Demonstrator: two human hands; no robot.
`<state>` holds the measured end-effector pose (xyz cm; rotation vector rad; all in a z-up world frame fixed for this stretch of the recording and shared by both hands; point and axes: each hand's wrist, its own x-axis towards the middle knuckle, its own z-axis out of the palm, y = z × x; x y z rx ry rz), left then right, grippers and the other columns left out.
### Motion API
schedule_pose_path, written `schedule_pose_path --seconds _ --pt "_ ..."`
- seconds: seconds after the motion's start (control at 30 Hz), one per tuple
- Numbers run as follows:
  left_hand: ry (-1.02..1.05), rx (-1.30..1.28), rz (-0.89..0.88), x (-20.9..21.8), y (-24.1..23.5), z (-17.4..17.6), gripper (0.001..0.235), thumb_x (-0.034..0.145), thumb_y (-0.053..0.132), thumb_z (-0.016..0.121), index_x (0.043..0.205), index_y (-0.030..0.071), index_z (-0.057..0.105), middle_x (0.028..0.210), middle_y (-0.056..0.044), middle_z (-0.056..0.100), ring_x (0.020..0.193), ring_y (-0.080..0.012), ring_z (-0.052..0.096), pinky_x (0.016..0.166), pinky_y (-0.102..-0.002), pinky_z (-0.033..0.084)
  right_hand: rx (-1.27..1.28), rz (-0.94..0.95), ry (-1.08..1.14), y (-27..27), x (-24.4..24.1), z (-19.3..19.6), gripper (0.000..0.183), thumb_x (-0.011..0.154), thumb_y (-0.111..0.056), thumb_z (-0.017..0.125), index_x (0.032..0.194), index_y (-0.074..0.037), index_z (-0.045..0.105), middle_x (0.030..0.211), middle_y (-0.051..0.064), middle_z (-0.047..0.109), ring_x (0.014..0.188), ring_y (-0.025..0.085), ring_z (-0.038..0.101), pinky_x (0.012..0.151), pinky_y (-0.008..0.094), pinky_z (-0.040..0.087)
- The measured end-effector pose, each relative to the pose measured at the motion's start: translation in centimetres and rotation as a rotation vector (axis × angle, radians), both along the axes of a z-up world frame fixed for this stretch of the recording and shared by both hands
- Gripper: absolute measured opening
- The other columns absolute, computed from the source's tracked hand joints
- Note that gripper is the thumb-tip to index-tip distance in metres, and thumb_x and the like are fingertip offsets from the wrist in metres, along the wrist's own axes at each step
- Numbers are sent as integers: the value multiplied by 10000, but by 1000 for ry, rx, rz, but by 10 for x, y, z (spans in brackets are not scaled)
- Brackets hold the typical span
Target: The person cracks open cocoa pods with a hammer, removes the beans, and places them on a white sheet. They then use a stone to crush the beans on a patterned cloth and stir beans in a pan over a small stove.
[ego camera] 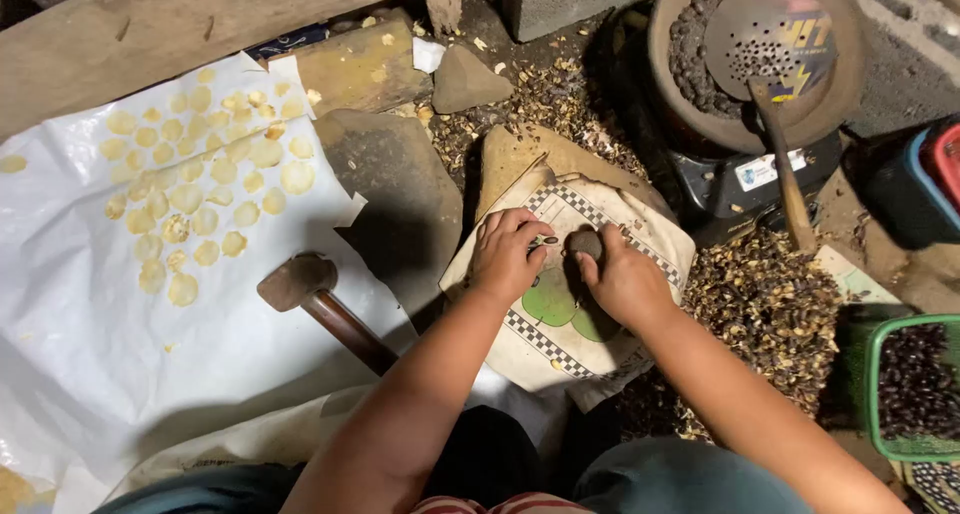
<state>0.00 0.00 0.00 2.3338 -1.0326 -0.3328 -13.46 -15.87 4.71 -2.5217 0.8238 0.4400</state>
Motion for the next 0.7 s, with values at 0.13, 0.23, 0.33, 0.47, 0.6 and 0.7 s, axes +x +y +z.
schedule_pose_path --seconds 0.13,0.23,0.33,0.47,0.6,0.7 --pt "-22 -11 41 -6 -5 -6 216 836 310 759 1037 355 696 1177 62 568 1222 -227 528 1043 -419 430 -160 130 19 21 -2 15 475 982 -469 512 1354 -181 446 1086 230 694 938 462 739 822 568 594" --pt "3 -14 138 -6 -18 -11 136 839 289 757 961 341 726 1143 71 586 1184 -230 538 1035 -419 417 -298 287 -15 25 -7 17 517 957 -432 529 1422 -246 402 1192 188 630 910 431 748 806 577 598" --pt "-8 31 162 -8 -18 -14 192 775 368 812 941 376 717 1156 73 569 1208 -229 516 1049 -444 391 -165 277 34 11 -11 3 480 947 -439 561 1367 -245 433 1219 182 620 972 457 735 855 609 587" --pt "-14 36 67 -7 -2 1 380 781 343 789 1138 323 663 1221 36 557 1252 -233 505 1050 -442 407 -136 116 0 16 4 28 517 988 -493 514 1451 -292 400 1228 179 600 1045 470 707 870 600 572" --pt "-84 -91 47 -4 16 -3 410 827 286 716 1222 207 638 1242 -38 566 1251 -291 524 1018 -455 444 -161 288 -143 22 13 20 504 974 -433 586 1434 -270 457 1184 169 586 1041 466 699 865 564 592" --pt "-122 -138 49 -7 16 -21 312 828 273 699 1138 234 682 1187 -21 574 1218 -282 537 996 -447 455 -119 138 -169 14 15 23 591 993 -454 556 1483 -159 410 1192 241 589 988 511 698 845 600 579"
